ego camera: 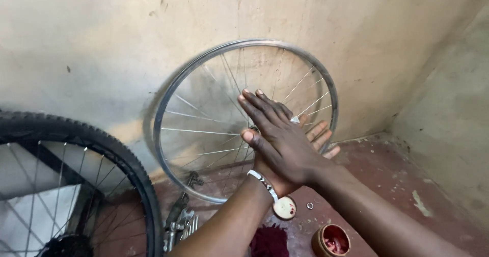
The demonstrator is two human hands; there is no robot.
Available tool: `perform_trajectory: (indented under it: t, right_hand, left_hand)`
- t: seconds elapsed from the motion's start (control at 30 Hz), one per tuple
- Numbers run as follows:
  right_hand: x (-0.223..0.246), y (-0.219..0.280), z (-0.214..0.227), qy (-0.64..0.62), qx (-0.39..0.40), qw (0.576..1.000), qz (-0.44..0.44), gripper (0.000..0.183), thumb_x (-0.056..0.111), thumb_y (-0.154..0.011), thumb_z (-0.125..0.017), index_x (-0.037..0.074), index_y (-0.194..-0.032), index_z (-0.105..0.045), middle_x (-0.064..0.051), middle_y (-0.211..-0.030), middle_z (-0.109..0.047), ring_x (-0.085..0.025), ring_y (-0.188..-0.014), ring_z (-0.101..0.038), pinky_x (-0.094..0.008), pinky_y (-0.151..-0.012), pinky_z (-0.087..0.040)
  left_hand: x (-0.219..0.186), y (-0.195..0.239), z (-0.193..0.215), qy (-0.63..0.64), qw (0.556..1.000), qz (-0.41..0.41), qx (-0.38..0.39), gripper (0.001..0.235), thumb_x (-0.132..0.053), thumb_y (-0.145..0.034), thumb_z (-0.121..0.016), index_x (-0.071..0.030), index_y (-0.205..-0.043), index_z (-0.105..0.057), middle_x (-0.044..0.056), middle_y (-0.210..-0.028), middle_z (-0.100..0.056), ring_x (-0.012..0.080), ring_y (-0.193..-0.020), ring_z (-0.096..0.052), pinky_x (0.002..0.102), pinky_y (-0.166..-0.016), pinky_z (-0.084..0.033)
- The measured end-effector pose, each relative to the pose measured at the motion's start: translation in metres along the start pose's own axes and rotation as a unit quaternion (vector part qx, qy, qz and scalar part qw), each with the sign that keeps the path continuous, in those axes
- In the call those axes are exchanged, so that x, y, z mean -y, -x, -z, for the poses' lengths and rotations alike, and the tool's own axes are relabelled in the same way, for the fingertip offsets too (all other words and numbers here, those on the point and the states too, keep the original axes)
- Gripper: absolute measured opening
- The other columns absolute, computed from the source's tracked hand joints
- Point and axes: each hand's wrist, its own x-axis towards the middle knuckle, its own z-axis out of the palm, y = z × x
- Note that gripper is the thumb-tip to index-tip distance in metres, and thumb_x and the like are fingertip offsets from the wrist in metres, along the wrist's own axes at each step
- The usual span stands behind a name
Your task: The person cleans a bicycle wheel hub with a red cloth and grease. They wipe the hub, rub their hands together, and use a tool to adjust the hub while continuing to clean with the cloth.
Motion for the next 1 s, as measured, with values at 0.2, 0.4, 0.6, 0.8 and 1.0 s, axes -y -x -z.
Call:
perform_trajectory:
  t: [0.2,0.4,0.6,0.8,1.0]
  right_hand:
    - [-0.019,0.001,0.004,-0.042,-0.016,0.999,-0.029,0.061,0.038,-0.111,-0.031,0.001,-0.159,-0.033,-0.033,-0.158,-0.036,-0.057,-0.148,-0.024,-0.069,-0.117,-0.020]
    - [-0.015,-0.015,0.017,-0.428,-0.212,0.833,-0.279,0.083,0.061,-0.102,-0.017,0.001,-0.147,-0.053,-0.027,-0.146,-0.061,-0.041,-0.146,-0.049,-0.049,-0.117,-0.037]
    - [-0.006,-0.012,0.013,-0.510,-0.247,0.745,-0.353,0.083,0.063,-0.100,-0.024,-0.001,-0.137,-0.062,-0.020,-0.123,-0.073,-0.033,-0.118,-0.064,-0.045,-0.114,-0.040]
    - [-0.067,0.010,-0.001,-0.606,-0.273,0.664,-0.344,0.070,0.064,-0.101,-0.044,-0.002,-0.110,-0.069,-0.021,-0.082,-0.075,-0.033,-0.071,-0.076,-0.046,-0.065,-0.063]
    - [-0.068,0.037,0.024,-0.574,-0.297,0.656,-0.390,0.058,0.061,-0.102,-0.049,0.008,-0.103,-0.073,-0.010,-0.074,-0.073,-0.023,-0.059,-0.069,-0.037,-0.056,-0.056]
  left_hand:
    - [-0.015,0.012,0.012,-0.020,0.973,0.028,0.230,0.068,-0.055,-0.108,-0.045,-0.016,-0.161,-0.029,0.015,-0.167,-0.024,0.0283,-0.156,-0.022,0.053,-0.128,-0.015]
    - [-0.017,0.018,0.003,0.049,0.998,-0.003,-0.036,0.104,-0.090,-0.089,-0.024,-0.003,-0.129,-0.064,0.027,-0.118,-0.071,0.0365,-0.095,-0.072,0.044,-0.077,-0.057]
    - [0.004,0.016,-0.014,0.037,0.964,-0.074,-0.251,0.083,-0.069,-0.102,-0.026,0.002,-0.117,-0.068,0.025,-0.105,-0.072,0.0385,-0.089,-0.071,0.049,-0.082,-0.059]
    - [0.006,0.023,-0.039,0.085,0.910,-0.109,-0.391,0.042,-0.046,-0.105,-0.045,-0.007,-0.096,-0.054,0.014,-0.088,-0.067,0.0285,-0.083,-0.067,0.037,-0.079,-0.056]
    - [-0.029,-0.006,0.058,0.005,0.931,-0.075,-0.356,0.043,-0.031,-0.104,-0.023,-0.026,-0.062,-0.031,-0.015,-0.052,-0.034,0.0020,-0.042,-0.034,0.017,-0.045,-0.028]
